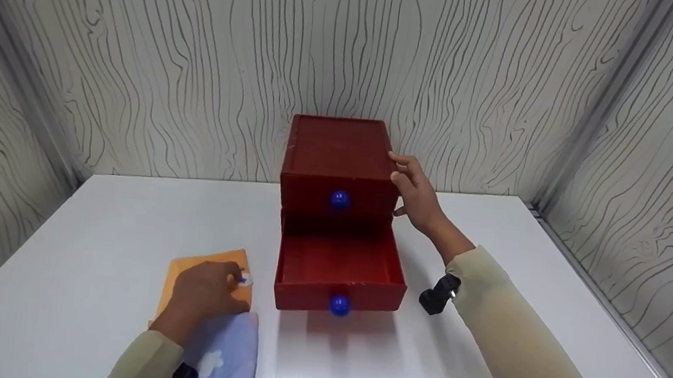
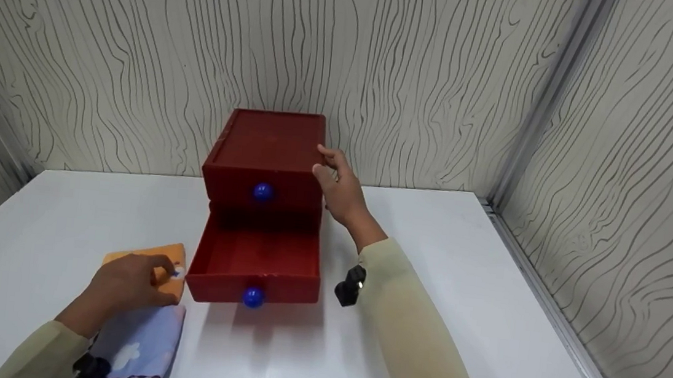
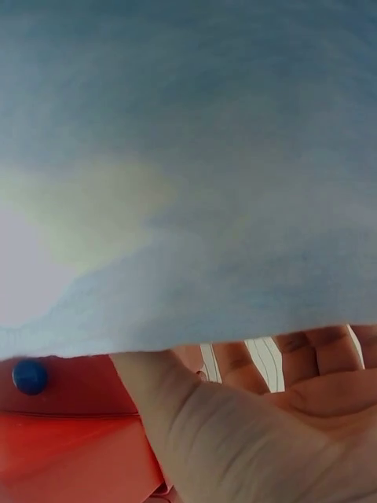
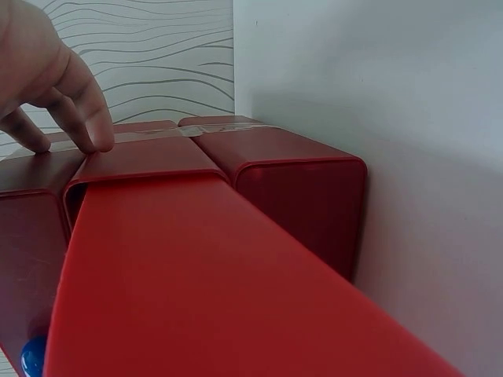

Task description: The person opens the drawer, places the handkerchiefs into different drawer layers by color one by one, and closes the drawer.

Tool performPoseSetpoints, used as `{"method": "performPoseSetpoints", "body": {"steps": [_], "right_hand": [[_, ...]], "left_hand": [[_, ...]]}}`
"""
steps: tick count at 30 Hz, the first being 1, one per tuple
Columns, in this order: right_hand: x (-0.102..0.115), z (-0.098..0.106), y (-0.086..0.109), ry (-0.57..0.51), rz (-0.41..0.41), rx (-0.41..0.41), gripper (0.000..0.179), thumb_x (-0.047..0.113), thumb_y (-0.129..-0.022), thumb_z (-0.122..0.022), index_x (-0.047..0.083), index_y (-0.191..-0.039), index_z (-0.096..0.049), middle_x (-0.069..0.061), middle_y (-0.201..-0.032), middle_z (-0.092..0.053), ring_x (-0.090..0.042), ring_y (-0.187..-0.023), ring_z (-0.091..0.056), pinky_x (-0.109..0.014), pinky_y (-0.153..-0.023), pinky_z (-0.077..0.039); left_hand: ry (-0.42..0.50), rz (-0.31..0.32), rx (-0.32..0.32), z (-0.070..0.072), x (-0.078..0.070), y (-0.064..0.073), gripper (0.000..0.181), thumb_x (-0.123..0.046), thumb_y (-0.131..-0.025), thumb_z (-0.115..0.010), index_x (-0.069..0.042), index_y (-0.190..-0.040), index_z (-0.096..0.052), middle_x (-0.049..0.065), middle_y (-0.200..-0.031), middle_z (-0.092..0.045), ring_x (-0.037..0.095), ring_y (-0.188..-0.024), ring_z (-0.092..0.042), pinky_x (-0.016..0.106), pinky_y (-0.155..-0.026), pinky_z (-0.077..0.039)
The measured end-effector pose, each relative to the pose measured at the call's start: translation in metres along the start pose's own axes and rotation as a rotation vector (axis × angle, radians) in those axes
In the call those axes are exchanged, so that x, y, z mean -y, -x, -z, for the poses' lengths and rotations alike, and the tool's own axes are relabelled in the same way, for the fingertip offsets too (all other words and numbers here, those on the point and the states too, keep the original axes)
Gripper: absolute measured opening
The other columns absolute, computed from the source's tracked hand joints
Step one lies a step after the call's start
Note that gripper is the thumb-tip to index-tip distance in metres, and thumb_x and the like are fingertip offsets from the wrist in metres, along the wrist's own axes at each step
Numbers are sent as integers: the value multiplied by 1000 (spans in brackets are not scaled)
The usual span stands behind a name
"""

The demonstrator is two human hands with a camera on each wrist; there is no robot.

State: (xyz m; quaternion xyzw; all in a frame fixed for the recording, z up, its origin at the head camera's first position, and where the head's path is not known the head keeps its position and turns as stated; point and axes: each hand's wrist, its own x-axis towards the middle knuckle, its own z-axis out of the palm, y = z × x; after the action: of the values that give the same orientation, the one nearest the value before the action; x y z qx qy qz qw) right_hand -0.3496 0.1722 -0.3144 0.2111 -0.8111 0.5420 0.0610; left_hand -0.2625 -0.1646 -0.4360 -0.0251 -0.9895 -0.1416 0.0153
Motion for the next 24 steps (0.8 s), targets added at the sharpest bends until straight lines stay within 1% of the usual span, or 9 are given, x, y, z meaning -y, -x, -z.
{"method": "performPoseSetpoints", "body": {"steps": [3,6,11,17,21,24], "right_hand": [[0,0,0,3,0,0,45,25,-95,-33,17,-138,-29,-15,-138,-38,-35,-104,-56,-34,-50,-47],[0,0,0,-11,0,2,45,26,-95,-34,16,-138,-30,-15,-138,-38,-35,-106,-55,-35,-50,-47],[0,0,0,-34,0,4,46,25,-94,-34,15,-139,-29,-15,-138,-38,-34,-105,-55,-35,-49,-47],[-1,1,0,-20,5,4,45,25,-95,-34,15,-139,-29,-14,-138,-38,-28,-95,-58,-36,-50,-48],[-10,2,-5,-27,6,2,44,27,-95,-35,19,-138,-30,-13,-138,-39,-29,-96,-58,-36,-49,-48],[-20,2,-9,-33,2,-2,43,31,-95,-35,24,-137,-31,-10,-137,-39,-30,-101,-58,-38,-50,-49]], "left_hand": [[20,15,22,0,1,0,40,-38,-61,-77,-22,-95,-64,-5,-81,-64,14,-69,-52,32,-65,-48],[29,24,37,-1,2,-1,40,-33,-62,-77,-22,-98,-65,-4,-85,-65,14,-71,-53,33,-67,-49],[34,26,47,-1,2,-1,37,-28,-64,-76,-22,-99,-64,-3,-85,-65,14,-69,-52,31,-64,-48],[36,21,53,0,3,-2,34,-24,-67,-75,-22,-99,-64,0,-92,-66,15,-69,-53,32,-62,-48],[54,11,14,1,4,-2,29,-28,-71,-71,-22,-98,-64,0,-93,-67,14,-70,-54,33,-65,-48],[63,2,-50,3,5,-2,24,-33,-74,-66,-23,-97,-65,-1,-89,-65,14,-70,-53,31,-63,-46]]}}
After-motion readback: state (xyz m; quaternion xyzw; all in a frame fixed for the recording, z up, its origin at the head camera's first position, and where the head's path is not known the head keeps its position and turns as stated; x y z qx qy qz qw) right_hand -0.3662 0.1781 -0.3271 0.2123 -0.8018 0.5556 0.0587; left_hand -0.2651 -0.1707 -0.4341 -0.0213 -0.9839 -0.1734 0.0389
